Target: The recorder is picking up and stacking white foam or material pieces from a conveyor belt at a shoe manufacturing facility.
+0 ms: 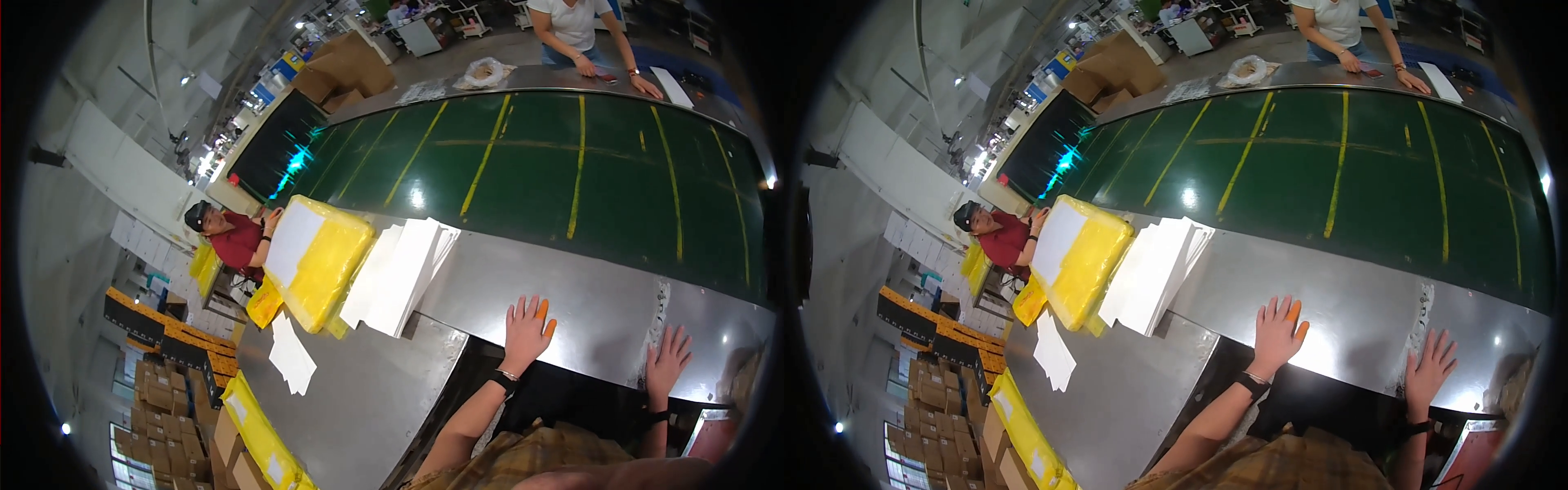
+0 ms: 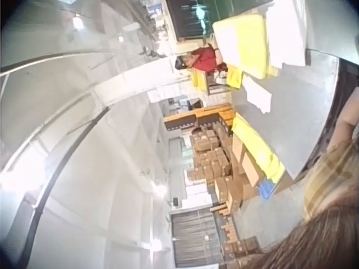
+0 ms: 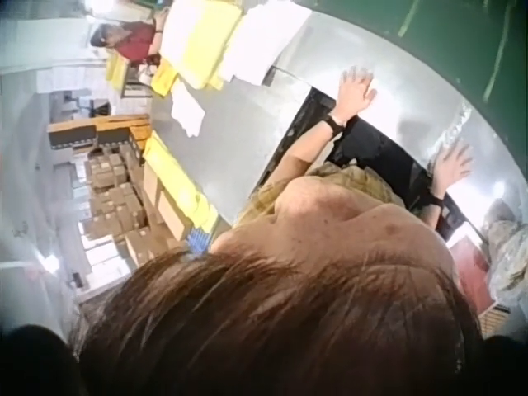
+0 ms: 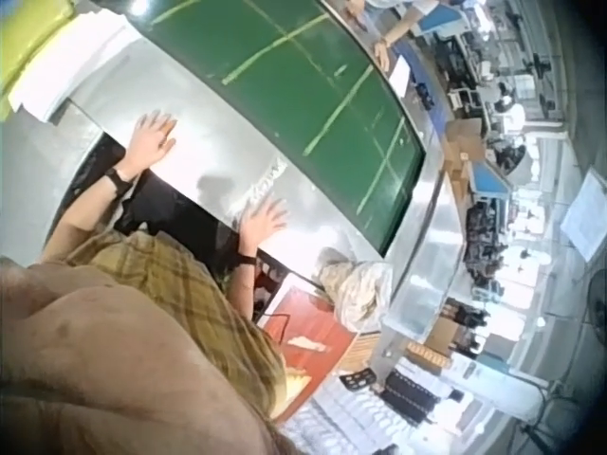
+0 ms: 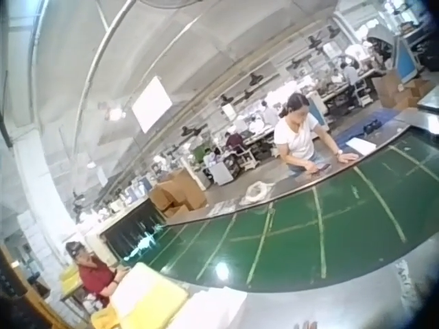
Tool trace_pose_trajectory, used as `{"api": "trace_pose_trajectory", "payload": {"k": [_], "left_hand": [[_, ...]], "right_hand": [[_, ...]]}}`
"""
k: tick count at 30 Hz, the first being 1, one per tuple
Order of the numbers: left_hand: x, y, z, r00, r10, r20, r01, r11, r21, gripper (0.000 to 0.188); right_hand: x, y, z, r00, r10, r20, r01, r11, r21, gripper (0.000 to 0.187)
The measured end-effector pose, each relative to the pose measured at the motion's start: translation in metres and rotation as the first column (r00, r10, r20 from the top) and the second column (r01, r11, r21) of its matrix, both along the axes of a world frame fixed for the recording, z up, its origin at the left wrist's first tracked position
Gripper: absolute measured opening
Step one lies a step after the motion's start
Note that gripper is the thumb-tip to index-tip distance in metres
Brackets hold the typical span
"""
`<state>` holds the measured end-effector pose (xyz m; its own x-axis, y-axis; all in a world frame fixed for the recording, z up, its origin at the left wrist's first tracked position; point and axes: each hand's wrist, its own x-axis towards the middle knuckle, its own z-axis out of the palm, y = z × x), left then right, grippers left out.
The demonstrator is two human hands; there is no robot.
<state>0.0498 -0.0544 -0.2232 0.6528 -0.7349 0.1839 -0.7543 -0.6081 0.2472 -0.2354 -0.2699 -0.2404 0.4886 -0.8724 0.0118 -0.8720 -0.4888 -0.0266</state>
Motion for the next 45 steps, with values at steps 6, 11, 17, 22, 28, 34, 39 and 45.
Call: {"api": "trace_pose_trajectory", "payload": {"k": [6, 11, 17, 22, 28, 34, 39, 45], "left_hand": [[0.010, -0.001, 0.001, 1.000, 0.007, 0.000, -0.007, 1.000, 0.012, 0.052], [0.012, 0.002, -0.004, 1.000, 0.008, 0.029, -0.007, 0.999, -0.033, 0.051], [0.004, 0.003, -0.005, 1.000, 0.010, -0.001, -0.010, 1.000, 0.002, 0.051], [0.003, 0.001, -0.003, 1.000, 0.008, -0.002, -0.008, 1.000, -0.007, 0.051], [0.004, 0.001, -0.002, 1.000, -0.003, 0.013, 0.003, 1.000, 0.001, 0.052], [0.003, 0.001, -0.002, 0.999, -0.003, 0.038, 0.002, 1.000, 0.019, 0.050], [0.002, 0.001, -0.004, 0.999, 0.000, 0.051, 0.000, 1.000, 0.014, 0.049], [0.005, 0.002, -0.005, 0.997, -0.002, 0.074, 0.002, 1.000, 0.000, 0.050]], "right_hand": [[0.015, 0.003, 0.003, 1.000, 0.016, -0.011, -0.016, 1.000, 0.013, 0.067], [0.012, 0.002, -0.004, 1.000, 0.028, 0.012, -0.028, 0.999, -0.041, 0.065], [0.005, 0.002, -0.009, 0.999, 0.039, 0.037, -0.037, 0.998, -0.055, 0.067], [0.003, 0.001, -0.009, 0.998, 0.037, 0.060, -0.034, 0.998, -0.054, 0.067], [0.006, 0.002, -0.002, 0.996, 0.028, 0.085, -0.025, 0.999, -0.028, 0.067], [0.005, 0.004, -0.001, 0.994, 0.033, 0.106, -0.029, 0.999, -0.036, 0.066], [0.005, 0.005, 0.001, 0.992, 0.036, 0.119, -0.032, 0.999, -0.032, 0.066], [0.008, 0.007, 0.004, 0.990, 0.029, 0.138, -0.029, 1.000, -0.002, 0.066]]}}
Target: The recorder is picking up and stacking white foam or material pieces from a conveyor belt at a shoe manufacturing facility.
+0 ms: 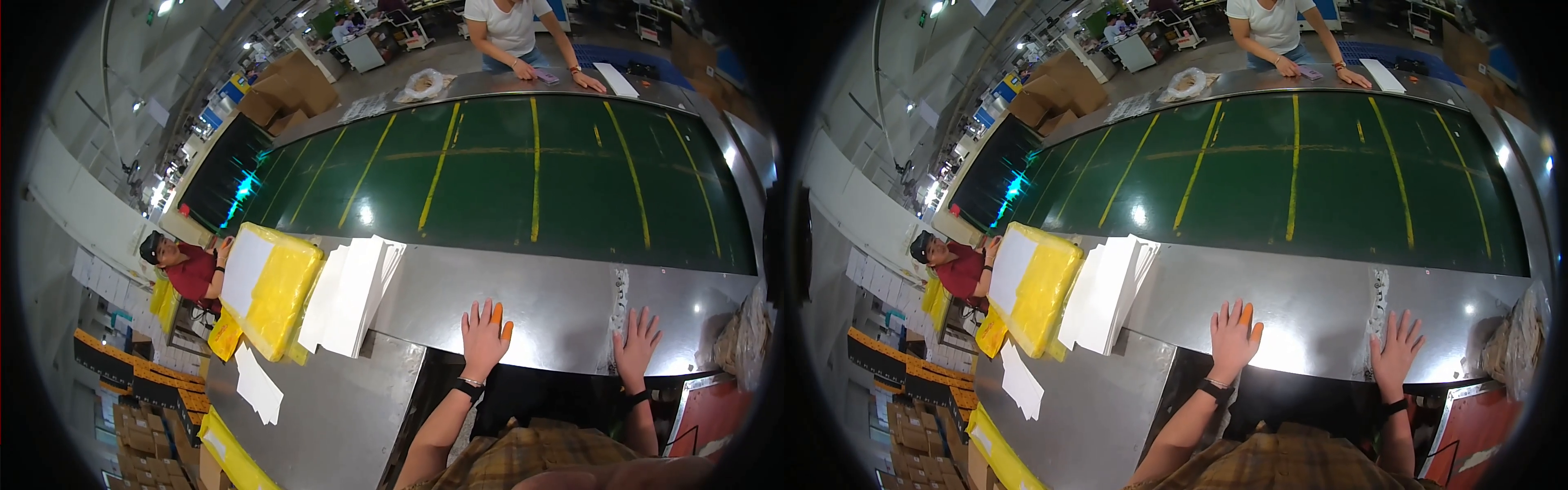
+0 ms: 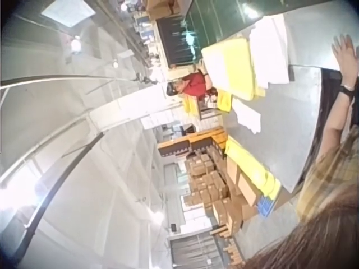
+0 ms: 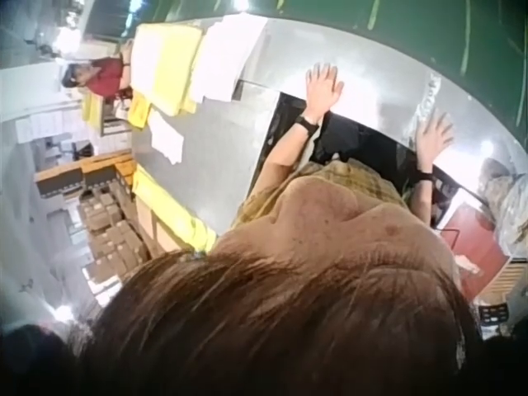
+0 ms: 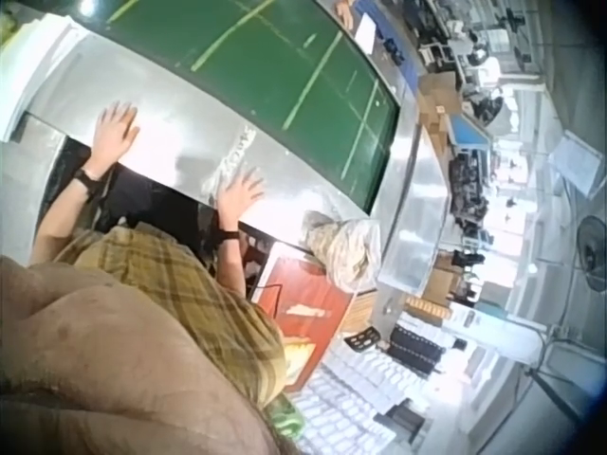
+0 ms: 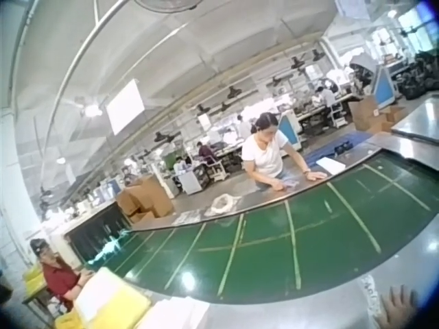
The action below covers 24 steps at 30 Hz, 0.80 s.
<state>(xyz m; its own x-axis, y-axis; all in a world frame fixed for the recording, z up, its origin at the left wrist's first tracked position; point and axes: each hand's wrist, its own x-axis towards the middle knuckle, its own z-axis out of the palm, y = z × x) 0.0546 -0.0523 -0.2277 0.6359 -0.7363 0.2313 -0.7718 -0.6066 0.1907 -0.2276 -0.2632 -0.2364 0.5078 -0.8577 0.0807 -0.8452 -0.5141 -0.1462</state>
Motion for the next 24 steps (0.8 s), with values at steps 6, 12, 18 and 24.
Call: {"api": "trace_pose_trajectory", "payload": {"k": [6, 12, 18, 24], "left_hand": [[0.000, 0.000, 0.002, 1.000, 0.006, -0.026, -0.005, 1.000, 0.013, 0.051], [-0.001, 0.000, 0.001, 1.000, 0.008, -0.028, -0.007, 0.999, 0.045, 0.051], [-0.001, -0.003, 0.003, 1.000, -0.003, -0.021, 0.004, 0.999, 0.037, 0.050], [0.001, 0.003, -0.004, 0.996, 0.077, -0.041, -0.076, 0.997, 0.027, 0.052]], "right_hand": [[0.001, 0.000, -0.001, 1.000, 0.001, -0.001, -0.001, 1.000, -0.008, 0.066], [0.001, 0.001, 0.002, 1.000, 0.010, 0.014, -0.010, 1.000, -0.013, 0.066], [0.001, -0.001, 0.006, 1.000, -0.011, -0.007, 0.011, 1.000, 0.021, 0.066], [0.004, -0.003, -0.005, 0.997, -0.019, -0.073, 0.021, 1.000, 0.023, 0.066]]}}
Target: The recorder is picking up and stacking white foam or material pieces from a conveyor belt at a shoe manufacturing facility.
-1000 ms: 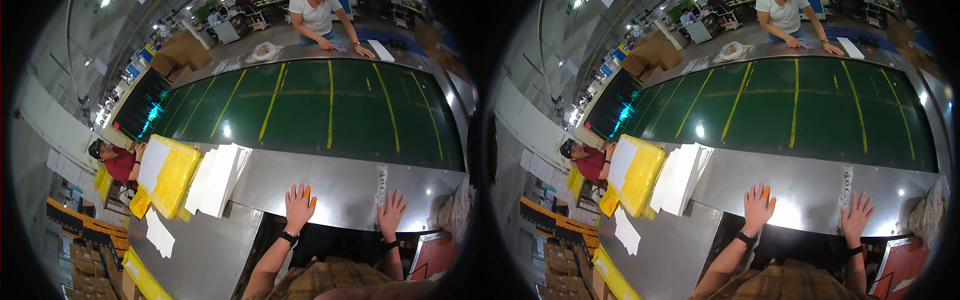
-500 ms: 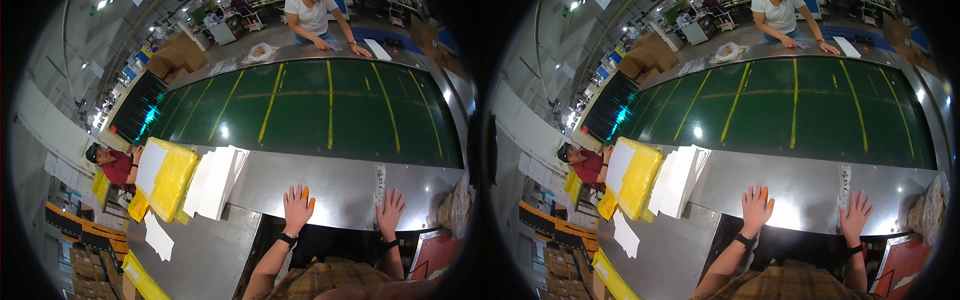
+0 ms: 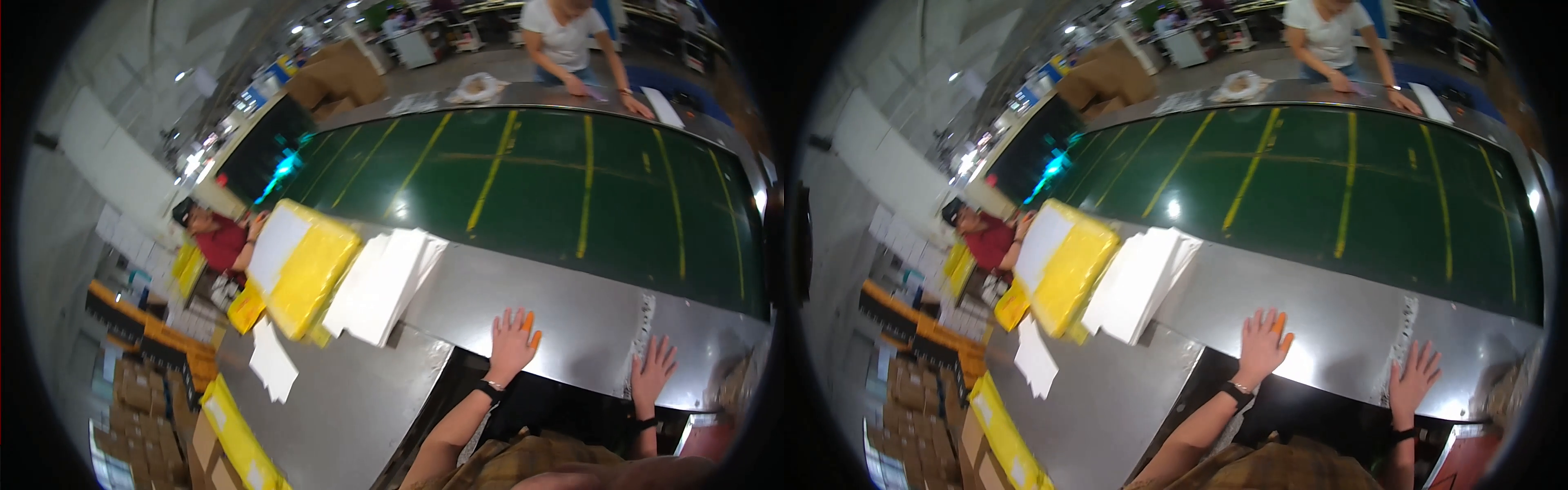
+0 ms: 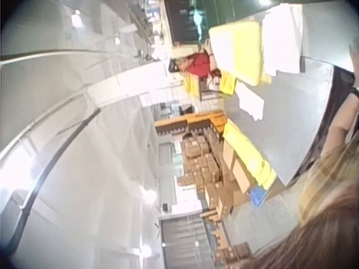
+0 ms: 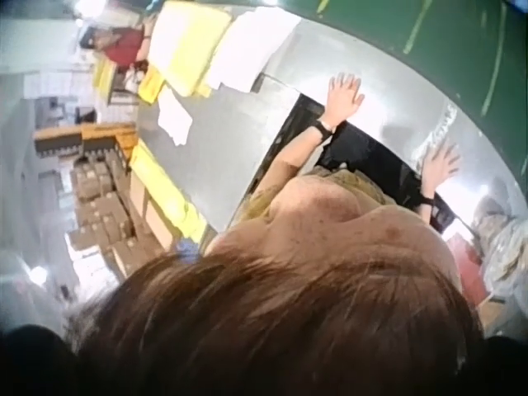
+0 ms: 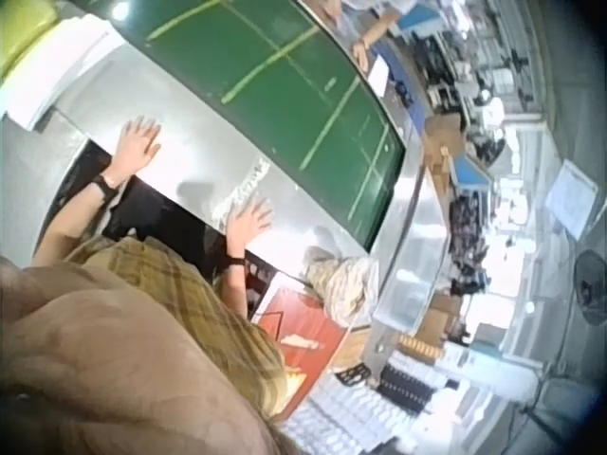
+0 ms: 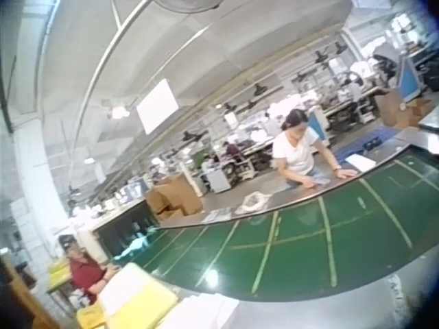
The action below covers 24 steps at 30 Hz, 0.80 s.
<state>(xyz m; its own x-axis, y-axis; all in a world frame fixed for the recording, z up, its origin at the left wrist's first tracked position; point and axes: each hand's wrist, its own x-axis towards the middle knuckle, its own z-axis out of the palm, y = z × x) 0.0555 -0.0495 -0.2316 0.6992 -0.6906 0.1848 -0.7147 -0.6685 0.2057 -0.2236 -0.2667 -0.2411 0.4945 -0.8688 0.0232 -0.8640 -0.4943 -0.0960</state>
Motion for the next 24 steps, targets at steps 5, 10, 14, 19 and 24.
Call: {"api": "trace_pose_trajectory", "payload": {"k": [5, 10, 14, 19, 24], "left_hand": [[-0.002, -0.004, 0.001, 0.996, -0.086, -0.009, 0.086, 0.996, -0.019, 0.052], [-0.003, 0.002, 0.011, 0.993, -0.089, -0.072, 0.090, 0.996, 0.004, 0.052], [-0.001, 0.005, 0.006, 0.998, -0.052, -0.019, 0.051, 0.998, -0.048, 0.051], [0.000, 0.000, 0.009, 0.997, -0.068, -0.036, 0.067, 0.997, -0.038, 0.050], [0.000, 0.000, 0.010, 0.996, -0.075, -0.038, 0.074, 0.997, -0.026, 0.050]], "right_hand": [[-0.011, -0.004, -0.011, 0.998, -0.041, -0.057, 0.037, 0.997, -0.065, 0.065], [-0.005, -0.003, -0.010, 0.990, -0.058, -0.126, 0.052, 0.997, -0.047, 0.065], [-0.003, -0.001, -0.008, 0.995, -0.016, -0.096, 0.010, 0.998, -0.055, 0.064], [-0.007, -0.005, -0.011, 0.998, 0.001, -0.061, -0.006, 0.997, -0.080, 0.065], [-0.006, -0.002, -0.004, 0.999, 0.001, -0.052, -0.004, 0.998, -0.060, 0.065]]}}
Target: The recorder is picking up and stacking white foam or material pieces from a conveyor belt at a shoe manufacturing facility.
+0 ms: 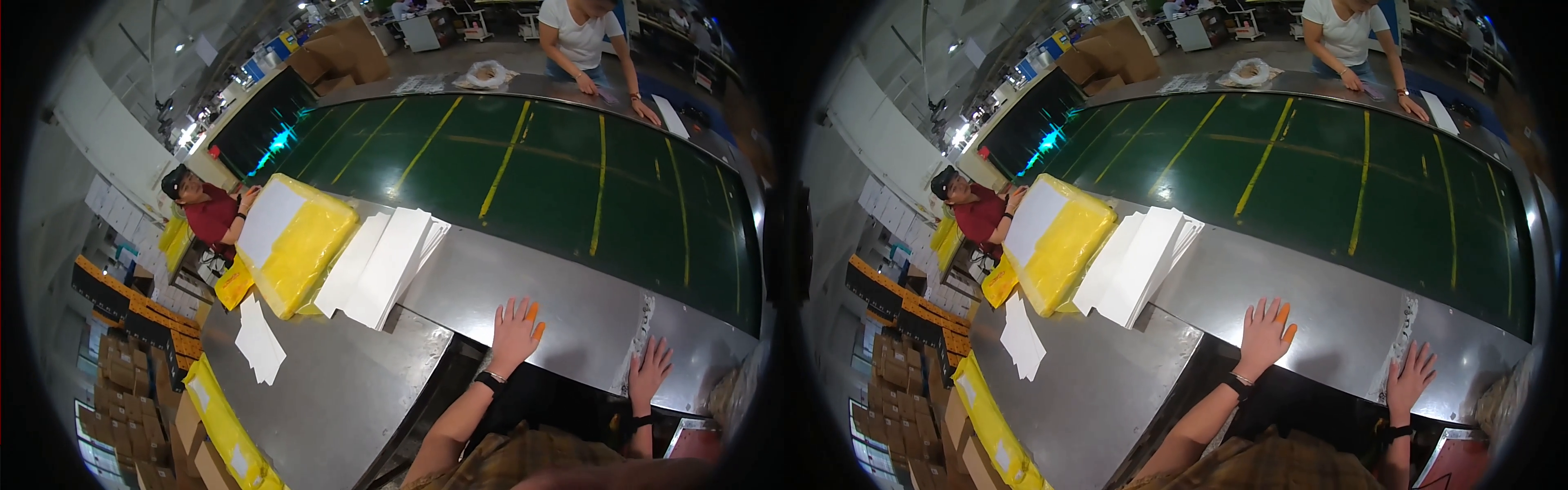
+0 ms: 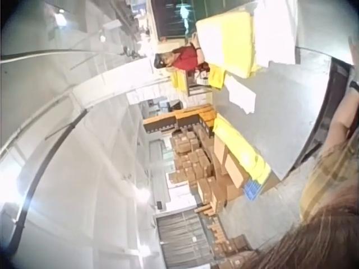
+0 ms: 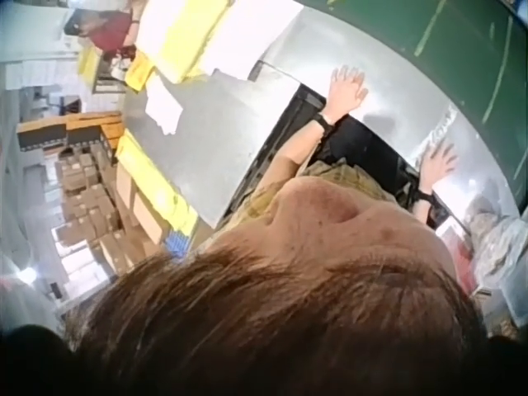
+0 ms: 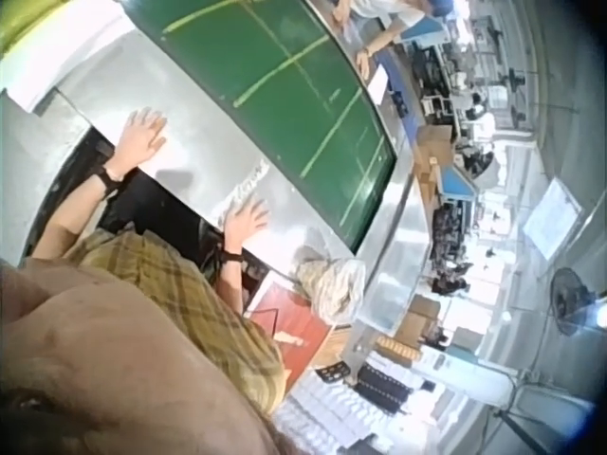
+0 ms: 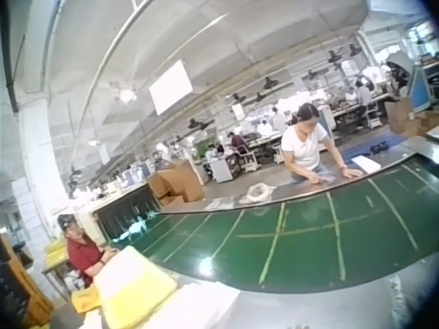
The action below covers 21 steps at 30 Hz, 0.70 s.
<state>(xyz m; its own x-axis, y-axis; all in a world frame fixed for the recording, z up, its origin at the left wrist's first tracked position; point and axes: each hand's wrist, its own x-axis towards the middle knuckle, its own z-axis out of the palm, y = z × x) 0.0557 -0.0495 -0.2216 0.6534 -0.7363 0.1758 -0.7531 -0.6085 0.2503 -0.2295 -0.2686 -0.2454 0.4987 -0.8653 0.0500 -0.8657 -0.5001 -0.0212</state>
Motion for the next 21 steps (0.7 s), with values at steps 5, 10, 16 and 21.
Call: {"api": "trace_pose_trajectory", "payload": {"k": [5, 10, 16, 21], "left_hand": [[-0.0013, 0.0013, -0.0020, 1.000, 0.008, -0.002, -0.008, 1.000, 0.002, 0.051], [-0.0027, -0.0005, -0.0035, 1.000, 0.018, -0.005, -0.017, 0.999, 0.047, 0.050], [0.0026, -0.0025, -0.0057, 0.999, 0.006, 0.041, -0.004, 0.999, -0.040, 0.050], [0.0009, -0.0028, -0.0072, 0.999, -0.001, 0.043, 0.002, 1.000, -0.020, 0.051]], "right_hand": [[0.0020, 0.0045, 0.0046, 1.000, 0.001, 0.026, -0.001, 1.000, 0.017, 0.065], [0.0005, 0.0064, 0.0071, 0.999, -0.003, 0.035, 0.001, 0.999, 0.044, 0.066], [0.0036, 0.0037, 0.0048, 0.995, 0.019, 0.093, -0.020, 1.000, 0.006, 0.067], [0.0035, 0.0053, 0.0075, 0.993, 0.005, 0.120, -0.009, 0.999, 0.036, 0.066]]}}
